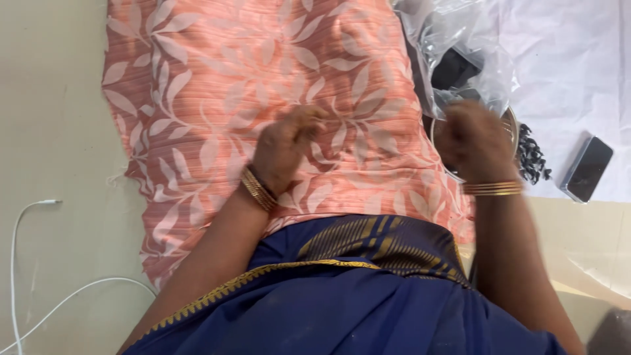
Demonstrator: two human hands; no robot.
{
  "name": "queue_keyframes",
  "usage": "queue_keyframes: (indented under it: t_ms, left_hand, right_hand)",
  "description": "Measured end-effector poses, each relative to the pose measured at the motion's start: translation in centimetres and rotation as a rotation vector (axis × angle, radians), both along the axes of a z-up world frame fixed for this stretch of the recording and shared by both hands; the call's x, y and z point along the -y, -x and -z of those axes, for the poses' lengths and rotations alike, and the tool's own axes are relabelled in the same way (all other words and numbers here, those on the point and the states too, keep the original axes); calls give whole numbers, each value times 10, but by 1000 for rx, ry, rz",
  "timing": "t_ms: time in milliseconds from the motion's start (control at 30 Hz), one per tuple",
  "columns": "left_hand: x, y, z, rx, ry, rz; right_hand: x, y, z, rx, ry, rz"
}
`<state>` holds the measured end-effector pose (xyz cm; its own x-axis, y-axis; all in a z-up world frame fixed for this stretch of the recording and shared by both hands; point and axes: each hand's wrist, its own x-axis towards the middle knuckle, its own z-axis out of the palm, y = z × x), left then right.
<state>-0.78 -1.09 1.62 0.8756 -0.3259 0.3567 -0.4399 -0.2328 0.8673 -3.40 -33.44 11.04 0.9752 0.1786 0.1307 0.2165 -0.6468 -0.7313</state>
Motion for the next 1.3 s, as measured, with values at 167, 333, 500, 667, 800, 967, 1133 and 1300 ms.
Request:
queue_keyframes:
  t_ms: [167,333,500,667,800,967,1133,1300]
  left_hand:
    - [0,-4,-18,-565,444,-130]
    - [2,-5,-8,-561,634,-194]
    - [3,-4,-11,-531,670,-291]
    - [-1,-2,-22,-606,728,-351]
    - [-4,-8,-11,-557,774,-338]
    - [-4,-11,-12,-628,813,-418]
    - [-12,-8,-9,-616,856,-385]
    - [-21,-6,-13,-641,909,-373]
  right_hand:
    - [150,28,38,-95,-15,712]
    - [257,41,130,2,624,801]
    - [285,24,172,-57,725,863]
    - [285,16,179,-101,742,932]
    - [268,12,153,-131,786,955]
    - [67,-5,21,-118,-114,518]
    - [-69,-21,4,-162,-166,-47]
    - [-141,-33,11,-96,127,-250]
